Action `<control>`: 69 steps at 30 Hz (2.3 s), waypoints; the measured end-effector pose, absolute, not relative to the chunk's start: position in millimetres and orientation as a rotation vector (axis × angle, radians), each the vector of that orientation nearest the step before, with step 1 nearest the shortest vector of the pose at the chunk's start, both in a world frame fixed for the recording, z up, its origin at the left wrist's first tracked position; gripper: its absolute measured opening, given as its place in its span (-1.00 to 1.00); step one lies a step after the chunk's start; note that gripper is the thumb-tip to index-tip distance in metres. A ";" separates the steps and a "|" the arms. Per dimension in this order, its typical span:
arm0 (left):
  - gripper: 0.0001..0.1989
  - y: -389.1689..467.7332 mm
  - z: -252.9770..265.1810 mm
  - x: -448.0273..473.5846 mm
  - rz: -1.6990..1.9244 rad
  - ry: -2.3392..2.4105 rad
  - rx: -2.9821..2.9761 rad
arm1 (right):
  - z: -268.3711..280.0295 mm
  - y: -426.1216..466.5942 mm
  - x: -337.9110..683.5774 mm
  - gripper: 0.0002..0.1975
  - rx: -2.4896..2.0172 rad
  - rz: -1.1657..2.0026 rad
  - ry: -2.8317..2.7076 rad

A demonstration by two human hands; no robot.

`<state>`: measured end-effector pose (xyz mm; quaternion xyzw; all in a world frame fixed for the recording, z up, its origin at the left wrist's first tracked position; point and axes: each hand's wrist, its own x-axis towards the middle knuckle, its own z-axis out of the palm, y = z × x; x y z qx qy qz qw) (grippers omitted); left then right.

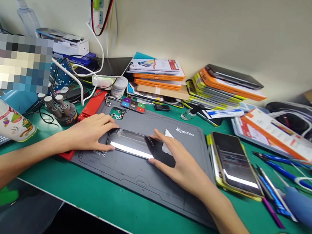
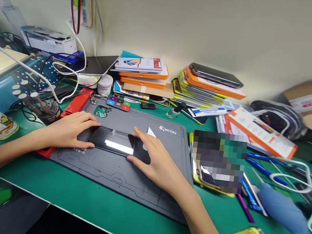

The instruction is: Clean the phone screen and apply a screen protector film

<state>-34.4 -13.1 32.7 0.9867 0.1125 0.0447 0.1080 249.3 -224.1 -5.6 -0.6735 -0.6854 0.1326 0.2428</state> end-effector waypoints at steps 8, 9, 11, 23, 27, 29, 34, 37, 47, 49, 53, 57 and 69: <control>-0.37 -15.7 34.5 -33.9 0.141 0.315 2.925 | -7.5 -224.8 251.3 -0.23 -1.829 0.332 -1.904; -0.36 -15.7 34.3 -34.0 0.146 0.310 2.923 | -7.6 -225.0 251.6 -0.23 -1.826 0.328 -1.912; -0.35 -15.5 33.8 -34.1 0.162 0.302 2.919 | -7.5 -225.3 252.0 -0.23 -1.817 0.324 -1.926; -0.37 -15.4 34.5 -34.5 0.156 0.316 2.907 | -7.0 -226.0 251.1 -0.29 -1.839 0.273 -1.978; -0.36 -16.1 36.2 -33.8 0.142 0.314 2.907 | -4.8 -226.0 251.3 -0.34 -1.830 0.257 -1.987; -0.37 -16.0 36.2 -33.7 0.144 0.318 2.902 | -3.1 -225.1 250.7 -0.39 -1.812 0.251 -1.989; -0.38 -15.7 35.7 -33.8 0.165 0.313 2.910 | -1.9 -223.6 248.9 -0.51 -1.785 0.222 -1.985; -0.38 -15.2 36.2 -33.4 0.154 0.312 2.918 | -3.3 -223.2 249.6 -0.56 -1.790 0.247 -1.961; -0.37 -13.6 41.6 -30.0 0.095 0.315 2.926 | -9.0 -223.5 258.4 -0.55 -1.762 0.303 -1.894; -0.37 -13.6 41.9 -29.9 0.095 0.313 2.928 | -7.7 -223.9 257.7 -0.53 -1.759 0.279 -1.911; -0.38 -13.6 42.0 -29.9 0.091 0.335 2.920 | -6.5 -225.0 256.0 -0.53 -1.754 0.215 -1.942; -0.37 -12.8 41.4 -30.4 0.095 0.342 2.920 | -3.7 -225.0 254.6 -0.65 -1.719 0.138 -1.992; -0.38 -12.6 42.2 -32.5 0.088 0.340 2.954 | 3.8 -223.4 252.8 -0.68 -1.648 -0.149 -2.116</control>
